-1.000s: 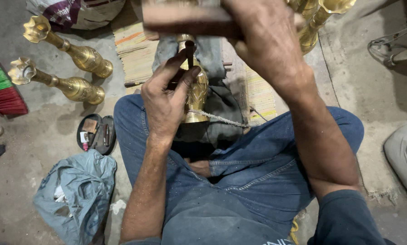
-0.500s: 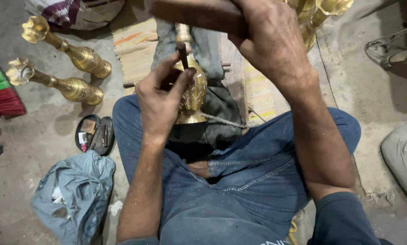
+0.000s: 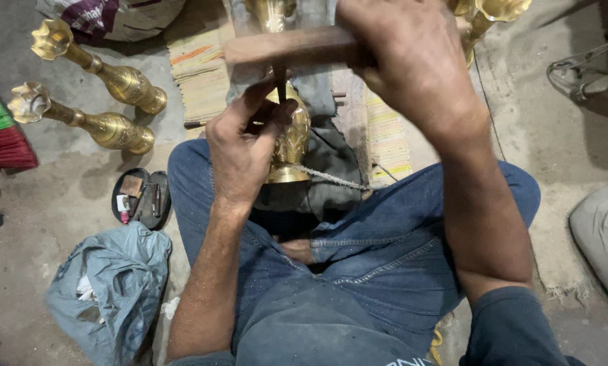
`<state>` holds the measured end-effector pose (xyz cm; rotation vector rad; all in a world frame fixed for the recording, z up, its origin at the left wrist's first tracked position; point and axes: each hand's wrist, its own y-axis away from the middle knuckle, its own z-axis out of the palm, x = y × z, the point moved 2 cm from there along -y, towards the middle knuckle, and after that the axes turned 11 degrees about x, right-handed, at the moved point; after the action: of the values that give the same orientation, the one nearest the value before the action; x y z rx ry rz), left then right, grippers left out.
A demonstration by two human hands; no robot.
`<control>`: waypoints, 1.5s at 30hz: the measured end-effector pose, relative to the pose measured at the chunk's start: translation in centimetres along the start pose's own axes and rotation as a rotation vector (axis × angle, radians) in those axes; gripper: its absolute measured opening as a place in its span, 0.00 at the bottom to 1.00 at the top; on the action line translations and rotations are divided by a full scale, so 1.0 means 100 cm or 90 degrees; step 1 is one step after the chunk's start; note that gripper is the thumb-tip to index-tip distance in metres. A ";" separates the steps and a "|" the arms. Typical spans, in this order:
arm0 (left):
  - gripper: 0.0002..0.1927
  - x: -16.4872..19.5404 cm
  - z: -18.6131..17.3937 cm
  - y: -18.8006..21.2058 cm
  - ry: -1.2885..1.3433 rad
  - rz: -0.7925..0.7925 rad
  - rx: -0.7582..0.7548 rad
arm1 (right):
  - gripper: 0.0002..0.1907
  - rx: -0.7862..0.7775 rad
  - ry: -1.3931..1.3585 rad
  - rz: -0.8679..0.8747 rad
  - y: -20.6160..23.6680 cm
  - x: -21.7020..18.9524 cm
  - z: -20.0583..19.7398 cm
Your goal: The person sits on the floor with a brass vase held against a cloth-covered support and engraves decorative patterns into its surface using a chisel struck with a wooden mallet. They then file and sand the vase's surface with a sanding block before setting it aside and picking up another brass vase.
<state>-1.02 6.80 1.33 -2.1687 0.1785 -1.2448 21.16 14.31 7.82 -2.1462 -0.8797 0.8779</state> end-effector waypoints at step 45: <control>0.18 0.000 -0.001 0.001 0.005 -0.056 0.028 | 0.13 -0.101 0.202 -0.028 0.001 -0.005 0.002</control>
<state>-1.06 6.67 1.25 -2.1552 0.0582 -1.2941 20.78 13.95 7.84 -2.3092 -0.8500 0.4391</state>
